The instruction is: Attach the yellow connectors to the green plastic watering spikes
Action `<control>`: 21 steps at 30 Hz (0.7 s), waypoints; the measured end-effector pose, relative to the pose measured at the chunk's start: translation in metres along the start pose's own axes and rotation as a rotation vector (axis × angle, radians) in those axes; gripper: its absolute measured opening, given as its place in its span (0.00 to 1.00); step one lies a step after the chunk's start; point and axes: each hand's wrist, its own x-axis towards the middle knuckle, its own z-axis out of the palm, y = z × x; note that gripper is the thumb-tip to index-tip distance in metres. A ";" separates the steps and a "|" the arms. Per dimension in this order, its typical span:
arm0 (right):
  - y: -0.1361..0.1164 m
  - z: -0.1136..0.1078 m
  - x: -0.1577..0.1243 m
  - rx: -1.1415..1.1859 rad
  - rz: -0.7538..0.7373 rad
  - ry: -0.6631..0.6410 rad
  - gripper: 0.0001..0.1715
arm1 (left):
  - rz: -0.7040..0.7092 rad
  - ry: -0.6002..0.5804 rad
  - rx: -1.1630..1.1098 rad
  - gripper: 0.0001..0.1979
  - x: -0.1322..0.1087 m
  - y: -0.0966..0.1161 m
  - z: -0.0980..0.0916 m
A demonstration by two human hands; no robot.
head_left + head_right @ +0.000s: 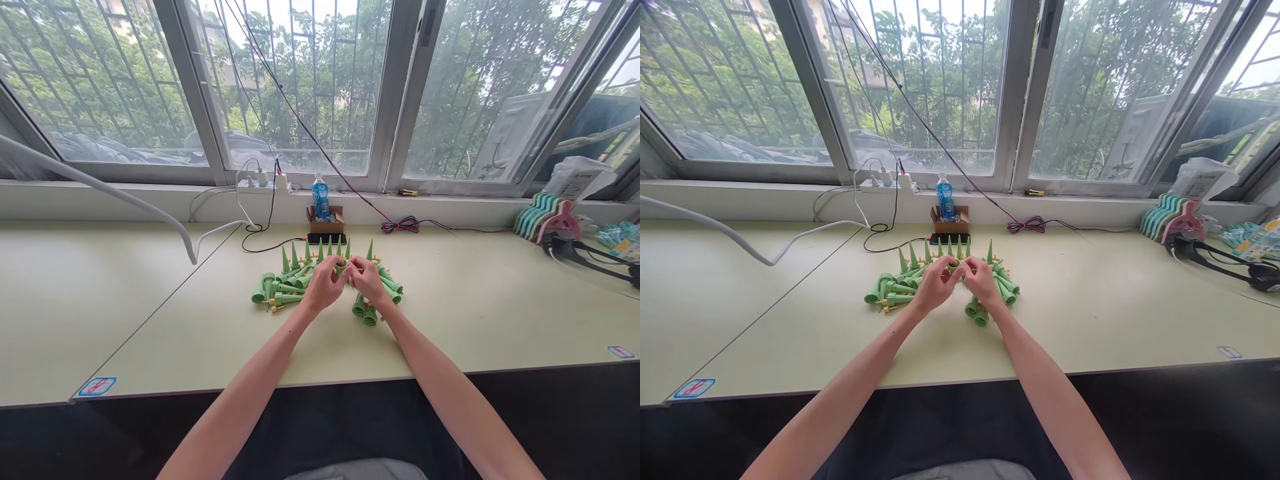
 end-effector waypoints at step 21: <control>-0.002 0.004 0.001 -0.004 -0.049 0.024 0.17 | -0.330 0.168 -0.363 0.17 0.005 0.005 -0.001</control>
